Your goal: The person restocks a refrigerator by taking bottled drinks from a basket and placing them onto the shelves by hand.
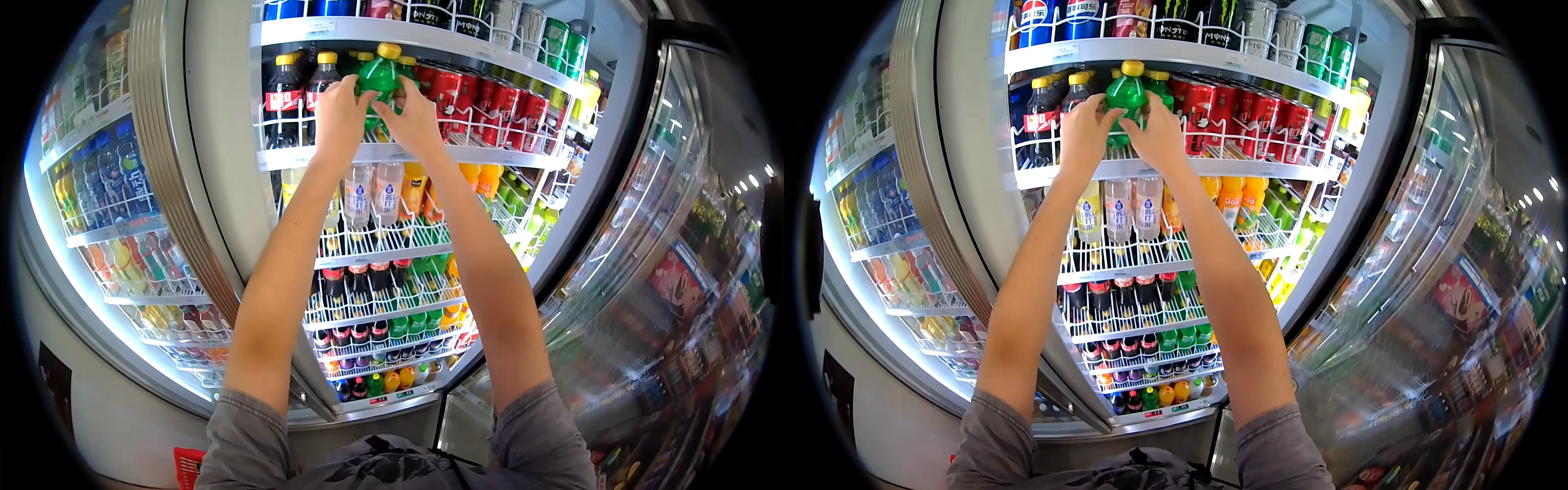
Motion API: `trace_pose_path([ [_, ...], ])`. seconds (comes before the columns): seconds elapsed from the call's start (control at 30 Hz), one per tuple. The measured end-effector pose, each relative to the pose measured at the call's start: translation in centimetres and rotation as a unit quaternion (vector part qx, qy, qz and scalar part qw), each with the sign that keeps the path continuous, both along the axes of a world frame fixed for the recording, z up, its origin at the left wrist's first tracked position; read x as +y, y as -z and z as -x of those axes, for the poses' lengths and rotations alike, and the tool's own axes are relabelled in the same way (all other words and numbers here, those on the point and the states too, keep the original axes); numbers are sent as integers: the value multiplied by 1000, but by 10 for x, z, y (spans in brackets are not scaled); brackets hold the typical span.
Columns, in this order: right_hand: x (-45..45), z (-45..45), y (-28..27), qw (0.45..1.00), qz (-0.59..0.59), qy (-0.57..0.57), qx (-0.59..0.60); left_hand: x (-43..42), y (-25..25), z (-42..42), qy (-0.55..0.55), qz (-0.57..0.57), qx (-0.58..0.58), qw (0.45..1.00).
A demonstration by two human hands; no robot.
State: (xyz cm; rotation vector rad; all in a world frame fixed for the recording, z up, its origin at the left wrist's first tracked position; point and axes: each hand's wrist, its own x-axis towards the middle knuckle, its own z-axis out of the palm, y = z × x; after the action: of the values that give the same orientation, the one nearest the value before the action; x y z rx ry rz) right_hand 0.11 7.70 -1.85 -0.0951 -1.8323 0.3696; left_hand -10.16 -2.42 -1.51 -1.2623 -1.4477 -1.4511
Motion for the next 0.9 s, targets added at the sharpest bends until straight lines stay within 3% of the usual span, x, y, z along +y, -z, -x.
trace_pose_path([
  [0.17, -2, 1, -2, 1000, 5, -4, -27, 2, 6, 11, -32, 17, 37, 999],
  [0.27, -2, 5, -1, 995, -36, 84, -42, 1, 12, 7, -53, 25, 20, 998],
  [0.47, -12, -4, -12, 987, 51, 86, -124, 4, 17, 5, -83, 51, 28, 995],
  [0.57, -12, 0, -7, 991, 28, 102, -78, 4, 24, -2, -68, 63, 0, 996],
  [0.63, 2, 8, 2, 991, -58, 113, -31, -3, 30, -12, -49, 57, -3, 997],
  [0.8, -10, -6, 26, 997, 1, 61, 51, -29, 53, -30, 8, 19, -7, 1000],
  [0.87, -34, -29, 45, 996, 40, 31, 75, -51, 54, -45, 171, 74, -159, 970],
  [0.9, -49, -44, 52, 996, 41, 52, 65, -51, 66, -43, 95, 29, -26, 995],
])
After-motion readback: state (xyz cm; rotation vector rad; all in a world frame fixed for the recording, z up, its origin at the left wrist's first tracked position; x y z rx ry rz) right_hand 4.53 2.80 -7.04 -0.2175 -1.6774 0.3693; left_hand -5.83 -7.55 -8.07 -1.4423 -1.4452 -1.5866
